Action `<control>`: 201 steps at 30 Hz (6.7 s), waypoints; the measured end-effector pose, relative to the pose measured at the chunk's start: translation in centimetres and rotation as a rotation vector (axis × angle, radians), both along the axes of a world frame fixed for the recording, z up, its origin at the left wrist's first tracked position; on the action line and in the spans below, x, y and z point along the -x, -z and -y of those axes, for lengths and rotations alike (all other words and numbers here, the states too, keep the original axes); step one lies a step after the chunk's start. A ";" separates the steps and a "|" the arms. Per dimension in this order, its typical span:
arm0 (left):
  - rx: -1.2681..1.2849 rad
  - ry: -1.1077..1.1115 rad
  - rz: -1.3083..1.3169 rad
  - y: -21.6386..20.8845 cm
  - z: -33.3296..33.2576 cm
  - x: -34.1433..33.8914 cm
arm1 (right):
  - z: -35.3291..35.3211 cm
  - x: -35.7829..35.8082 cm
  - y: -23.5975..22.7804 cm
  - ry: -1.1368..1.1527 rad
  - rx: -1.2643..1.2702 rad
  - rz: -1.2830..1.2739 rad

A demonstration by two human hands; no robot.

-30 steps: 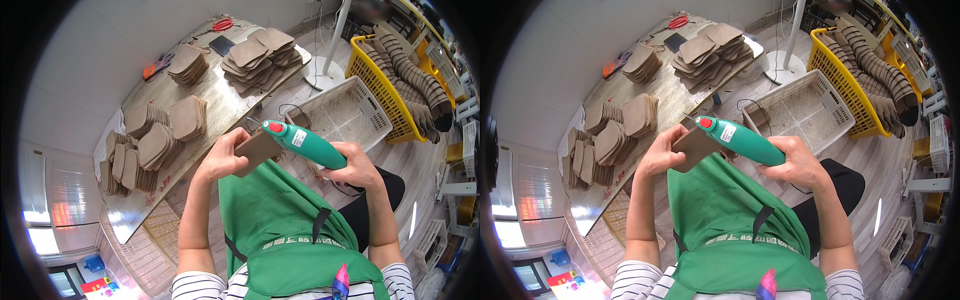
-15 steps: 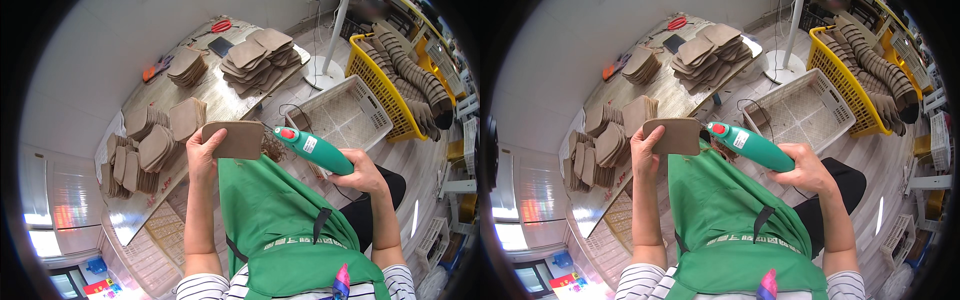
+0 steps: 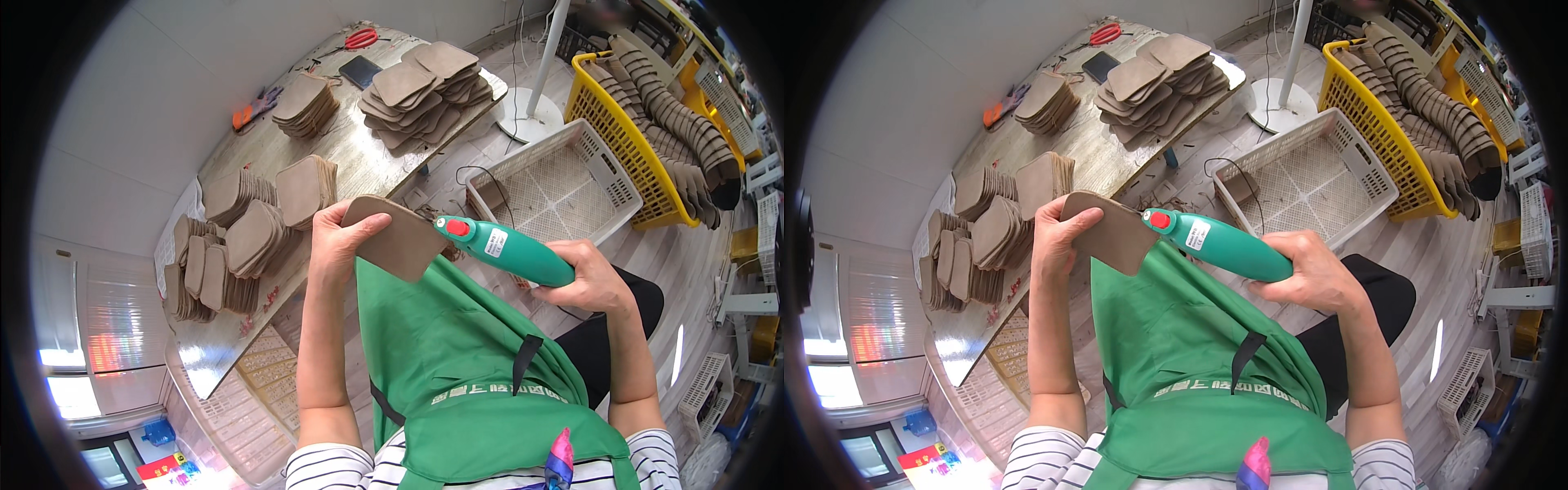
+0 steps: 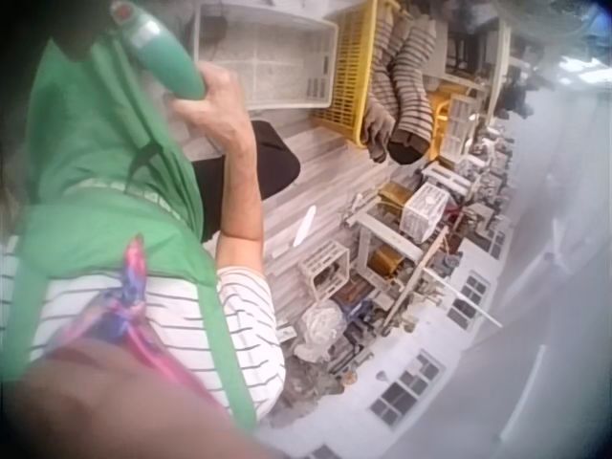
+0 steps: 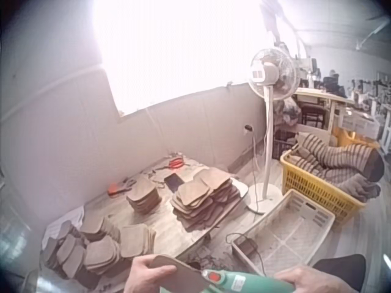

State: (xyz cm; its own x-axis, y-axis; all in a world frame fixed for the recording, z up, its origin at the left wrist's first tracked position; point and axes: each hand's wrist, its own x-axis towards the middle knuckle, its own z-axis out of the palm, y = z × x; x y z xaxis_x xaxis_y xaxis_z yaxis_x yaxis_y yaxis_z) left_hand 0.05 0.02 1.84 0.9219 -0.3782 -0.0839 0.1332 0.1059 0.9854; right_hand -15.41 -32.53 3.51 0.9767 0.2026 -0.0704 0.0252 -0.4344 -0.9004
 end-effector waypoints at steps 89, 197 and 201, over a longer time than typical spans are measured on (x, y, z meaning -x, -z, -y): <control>0.056 -0.044 0.093 5.9 2.4 0.7 | -2.3 0.7 1.6 0.226 -0.228 -0.079; -1.668 -0.769 0.782 2.2 -3.6 -9.3 | -2.0 0.0 4.7 0.192 -0.040 -0.050; -1.007 -0.675 0.461 2.3 -5.4 -9.3 | -2.8 -0.1 4.2 0.174 -0.025 -0.021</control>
